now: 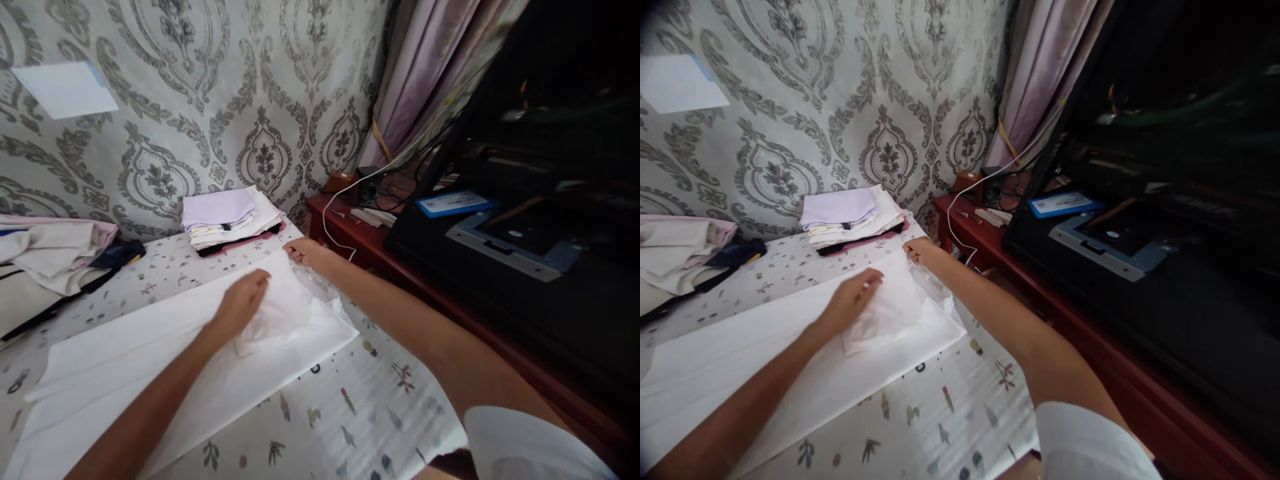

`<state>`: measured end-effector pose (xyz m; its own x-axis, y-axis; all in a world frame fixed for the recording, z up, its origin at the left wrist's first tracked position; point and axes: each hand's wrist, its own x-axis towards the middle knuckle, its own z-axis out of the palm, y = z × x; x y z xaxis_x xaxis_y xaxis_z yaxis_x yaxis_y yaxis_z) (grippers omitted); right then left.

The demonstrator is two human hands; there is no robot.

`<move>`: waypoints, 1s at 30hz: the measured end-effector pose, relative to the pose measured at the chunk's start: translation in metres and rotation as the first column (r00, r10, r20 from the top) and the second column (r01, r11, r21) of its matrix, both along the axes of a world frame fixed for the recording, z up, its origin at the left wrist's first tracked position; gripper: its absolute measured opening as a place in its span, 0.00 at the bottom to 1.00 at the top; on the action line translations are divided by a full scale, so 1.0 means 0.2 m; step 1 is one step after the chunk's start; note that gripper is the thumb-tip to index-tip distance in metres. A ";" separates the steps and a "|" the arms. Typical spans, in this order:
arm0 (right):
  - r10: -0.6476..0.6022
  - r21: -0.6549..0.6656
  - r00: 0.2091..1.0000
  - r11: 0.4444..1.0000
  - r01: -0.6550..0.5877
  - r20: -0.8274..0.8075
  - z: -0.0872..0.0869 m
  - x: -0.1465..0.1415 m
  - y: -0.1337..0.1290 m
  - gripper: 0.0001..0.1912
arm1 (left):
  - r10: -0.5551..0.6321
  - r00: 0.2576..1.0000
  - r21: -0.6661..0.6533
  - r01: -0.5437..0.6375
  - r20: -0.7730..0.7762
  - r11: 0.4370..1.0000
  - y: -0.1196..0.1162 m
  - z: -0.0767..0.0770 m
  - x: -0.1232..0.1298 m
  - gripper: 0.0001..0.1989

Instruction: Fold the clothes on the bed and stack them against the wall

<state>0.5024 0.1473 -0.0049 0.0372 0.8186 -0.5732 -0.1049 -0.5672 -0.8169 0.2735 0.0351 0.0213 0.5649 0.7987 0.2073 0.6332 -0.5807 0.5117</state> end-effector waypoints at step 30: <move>-0.175 0.235 0.951 0.965 0.115 0.254 0.23 -0.08 -0.39 0.06 | -0.051 0.950 0.075 0.078 -0.307 0.994 0.12 -0.08 -0.18 0.28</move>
<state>0.4864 0.0685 0.0401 0.2937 0.8948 -0.3362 0.0686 -0.3706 -0.9263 0.2379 0.0597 0.0053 0.6614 0.7454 0.0833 0.7110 -0.6584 0.2470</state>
